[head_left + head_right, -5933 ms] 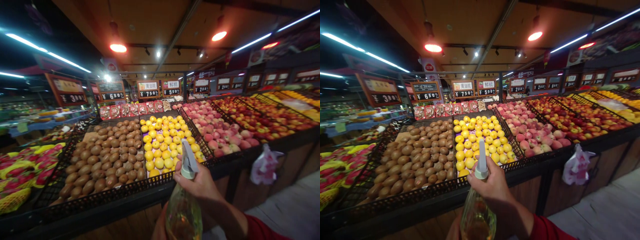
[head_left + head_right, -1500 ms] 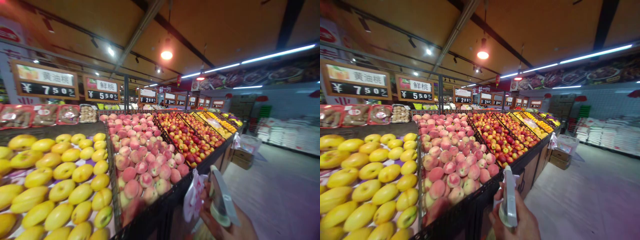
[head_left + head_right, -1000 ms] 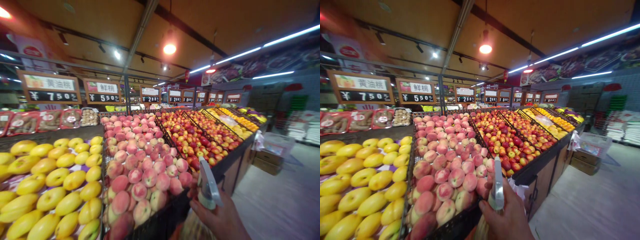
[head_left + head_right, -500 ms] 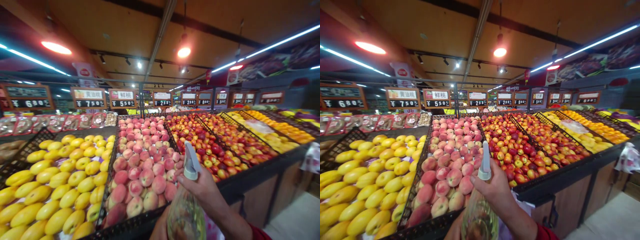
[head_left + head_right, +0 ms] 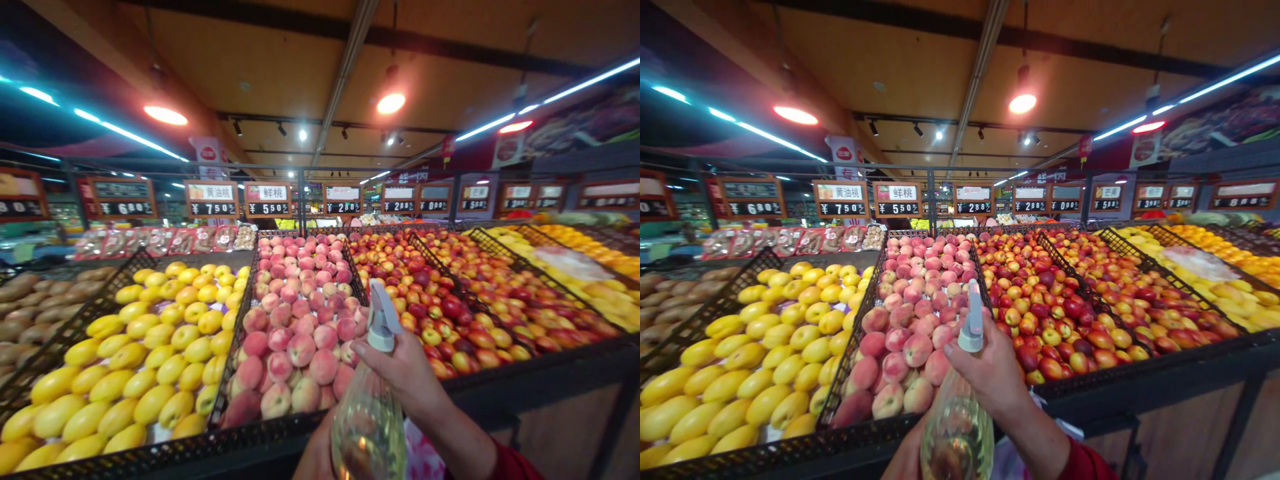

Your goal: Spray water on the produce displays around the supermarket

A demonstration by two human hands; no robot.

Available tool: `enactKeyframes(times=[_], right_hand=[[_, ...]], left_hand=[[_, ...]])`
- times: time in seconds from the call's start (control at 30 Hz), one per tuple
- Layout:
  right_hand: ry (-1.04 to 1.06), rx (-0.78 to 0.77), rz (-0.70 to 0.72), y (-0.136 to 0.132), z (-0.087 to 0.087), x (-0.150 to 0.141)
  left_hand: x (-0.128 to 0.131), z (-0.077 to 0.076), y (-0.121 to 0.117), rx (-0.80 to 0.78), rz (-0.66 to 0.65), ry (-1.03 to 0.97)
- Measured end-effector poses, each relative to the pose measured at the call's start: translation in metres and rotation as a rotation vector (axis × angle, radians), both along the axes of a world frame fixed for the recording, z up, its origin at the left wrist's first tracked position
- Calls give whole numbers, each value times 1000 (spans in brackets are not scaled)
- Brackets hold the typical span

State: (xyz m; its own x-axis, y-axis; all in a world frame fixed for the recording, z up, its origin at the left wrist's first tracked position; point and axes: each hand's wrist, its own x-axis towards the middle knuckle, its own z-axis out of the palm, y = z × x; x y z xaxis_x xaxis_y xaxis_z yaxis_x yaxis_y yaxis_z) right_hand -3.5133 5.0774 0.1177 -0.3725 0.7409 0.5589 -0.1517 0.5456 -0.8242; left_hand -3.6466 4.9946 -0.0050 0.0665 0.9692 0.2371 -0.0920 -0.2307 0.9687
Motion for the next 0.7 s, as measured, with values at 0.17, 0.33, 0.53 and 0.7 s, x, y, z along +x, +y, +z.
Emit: enactKeyframes(times=[0.17,0.33,0.53,0.7], right_hand=[[-52,25,-14,-5,4,-5],[-39,29,11,-8,5,-13],[-134,147,17,-15,9,-25],[-147,64,52,-22,11,-41]], left_hand=[[-1,4,-4,-9,39,-41],[-8,-12,-6,-30,32,-78],[-16,-11,-12,92,83,-69],[-31,-17,-20,66,146,-10]])
